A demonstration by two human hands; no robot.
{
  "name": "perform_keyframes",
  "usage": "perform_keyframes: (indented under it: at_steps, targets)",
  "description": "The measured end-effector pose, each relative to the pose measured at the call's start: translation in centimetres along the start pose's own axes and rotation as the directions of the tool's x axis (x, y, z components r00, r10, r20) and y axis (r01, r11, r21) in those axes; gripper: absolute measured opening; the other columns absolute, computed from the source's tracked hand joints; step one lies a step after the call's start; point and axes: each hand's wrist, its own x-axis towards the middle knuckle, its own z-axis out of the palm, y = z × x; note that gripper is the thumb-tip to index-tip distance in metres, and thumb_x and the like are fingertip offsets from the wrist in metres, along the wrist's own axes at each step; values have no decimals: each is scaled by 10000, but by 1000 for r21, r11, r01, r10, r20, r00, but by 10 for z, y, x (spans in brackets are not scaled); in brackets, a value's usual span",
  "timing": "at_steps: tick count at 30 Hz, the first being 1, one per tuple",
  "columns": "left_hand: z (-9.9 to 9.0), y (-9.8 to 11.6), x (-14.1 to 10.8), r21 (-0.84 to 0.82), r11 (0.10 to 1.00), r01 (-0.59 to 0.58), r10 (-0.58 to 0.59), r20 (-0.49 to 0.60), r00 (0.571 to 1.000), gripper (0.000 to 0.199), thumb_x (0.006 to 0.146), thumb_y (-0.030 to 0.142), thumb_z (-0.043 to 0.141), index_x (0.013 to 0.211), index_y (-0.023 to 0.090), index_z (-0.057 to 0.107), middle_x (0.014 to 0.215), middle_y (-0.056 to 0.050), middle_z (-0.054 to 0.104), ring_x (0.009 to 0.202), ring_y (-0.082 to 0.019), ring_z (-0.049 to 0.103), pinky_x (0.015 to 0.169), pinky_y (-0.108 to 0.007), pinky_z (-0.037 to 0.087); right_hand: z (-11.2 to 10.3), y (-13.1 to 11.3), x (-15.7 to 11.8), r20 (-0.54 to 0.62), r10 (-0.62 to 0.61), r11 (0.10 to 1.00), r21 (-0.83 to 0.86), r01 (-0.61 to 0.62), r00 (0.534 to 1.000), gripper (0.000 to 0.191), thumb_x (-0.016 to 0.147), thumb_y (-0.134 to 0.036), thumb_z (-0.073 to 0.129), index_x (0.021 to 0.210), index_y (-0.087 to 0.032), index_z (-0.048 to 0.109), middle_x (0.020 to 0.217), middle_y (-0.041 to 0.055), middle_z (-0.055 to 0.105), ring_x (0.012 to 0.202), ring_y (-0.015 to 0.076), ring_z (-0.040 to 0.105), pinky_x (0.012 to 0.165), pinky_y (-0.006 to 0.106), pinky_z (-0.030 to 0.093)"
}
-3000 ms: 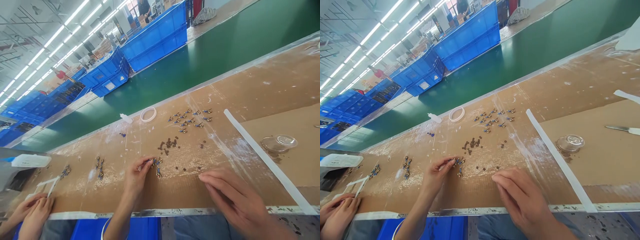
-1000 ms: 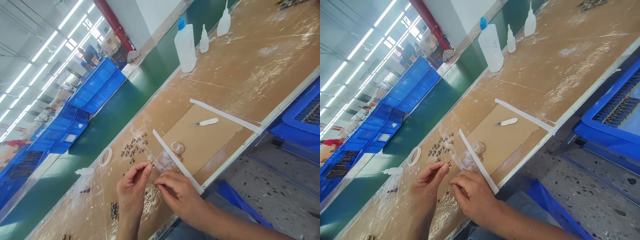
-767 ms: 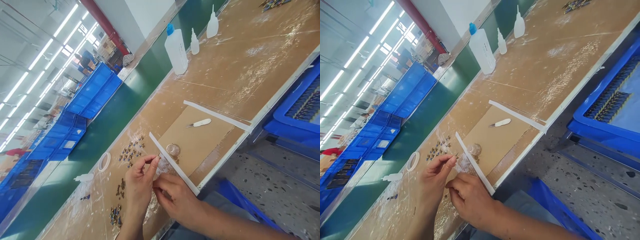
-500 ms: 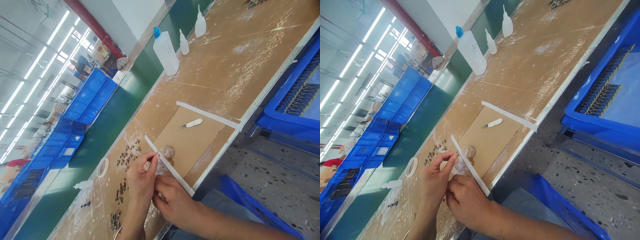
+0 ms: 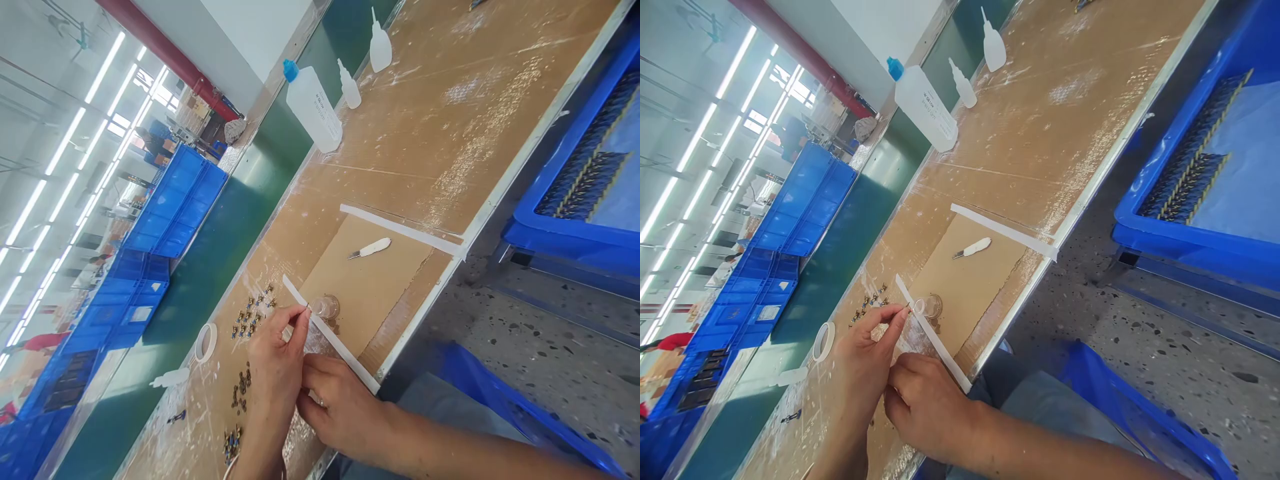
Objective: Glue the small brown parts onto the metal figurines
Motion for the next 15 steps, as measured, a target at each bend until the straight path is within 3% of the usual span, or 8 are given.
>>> perform_keyframes:
  at_steps: [15]
  targets:
    - [0,1,2,42,999,-11,11,14,1000,136,821,344,619,789,247,708,798,48,684,760,-126,632,726,-246,458,1,1,0,-27,-28,1000,-13,28,999,126,777,-59,457,744,-109,568,774,73,605,748,157,585,680,246,444]
